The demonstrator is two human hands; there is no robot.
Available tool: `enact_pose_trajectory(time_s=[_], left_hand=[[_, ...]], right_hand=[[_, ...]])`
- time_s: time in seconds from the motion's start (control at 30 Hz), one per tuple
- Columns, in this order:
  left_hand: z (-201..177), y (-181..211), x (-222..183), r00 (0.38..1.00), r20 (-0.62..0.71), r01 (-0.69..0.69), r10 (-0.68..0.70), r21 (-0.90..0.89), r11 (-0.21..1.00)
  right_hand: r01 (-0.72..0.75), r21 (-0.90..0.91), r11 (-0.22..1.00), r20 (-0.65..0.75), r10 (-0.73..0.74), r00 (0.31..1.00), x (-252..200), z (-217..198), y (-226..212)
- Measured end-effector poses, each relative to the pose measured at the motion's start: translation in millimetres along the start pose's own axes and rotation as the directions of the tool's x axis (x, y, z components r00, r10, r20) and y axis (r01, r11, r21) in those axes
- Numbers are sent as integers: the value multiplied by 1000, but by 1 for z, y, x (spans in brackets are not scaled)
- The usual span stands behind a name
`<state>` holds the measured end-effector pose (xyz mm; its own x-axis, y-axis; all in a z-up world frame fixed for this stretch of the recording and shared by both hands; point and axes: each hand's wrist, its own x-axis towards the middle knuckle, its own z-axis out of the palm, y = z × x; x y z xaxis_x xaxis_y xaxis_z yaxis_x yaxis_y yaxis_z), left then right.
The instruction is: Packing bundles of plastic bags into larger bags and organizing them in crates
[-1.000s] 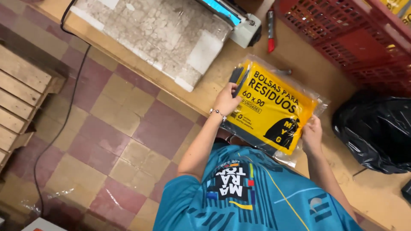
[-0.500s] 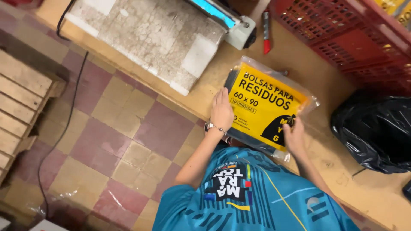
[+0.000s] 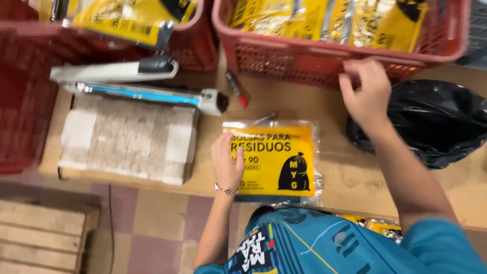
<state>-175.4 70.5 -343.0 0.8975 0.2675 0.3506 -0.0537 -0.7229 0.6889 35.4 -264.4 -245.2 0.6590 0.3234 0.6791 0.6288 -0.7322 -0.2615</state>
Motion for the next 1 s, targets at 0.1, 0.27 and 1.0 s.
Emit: enact_pose_trajectory(time_s=[0.1, 0.27, 1.0], left_hand=[[-15, 88, 78, 960, -18, -280, 280, -63, 958], [48, 160, 226, 846, -2, -531, 533, 92, 842], [305, 173, 364, 534, 624, -835, 570, 285, 471]], right_hand=[[-128, 34, 991, 192, 120, 974, 75, 32, 51], [-387, 77, 919, 576, 275, 769, 141, 71, 49], [-929, 371, 8, 868, 352, 350, 154, -4, 170]])
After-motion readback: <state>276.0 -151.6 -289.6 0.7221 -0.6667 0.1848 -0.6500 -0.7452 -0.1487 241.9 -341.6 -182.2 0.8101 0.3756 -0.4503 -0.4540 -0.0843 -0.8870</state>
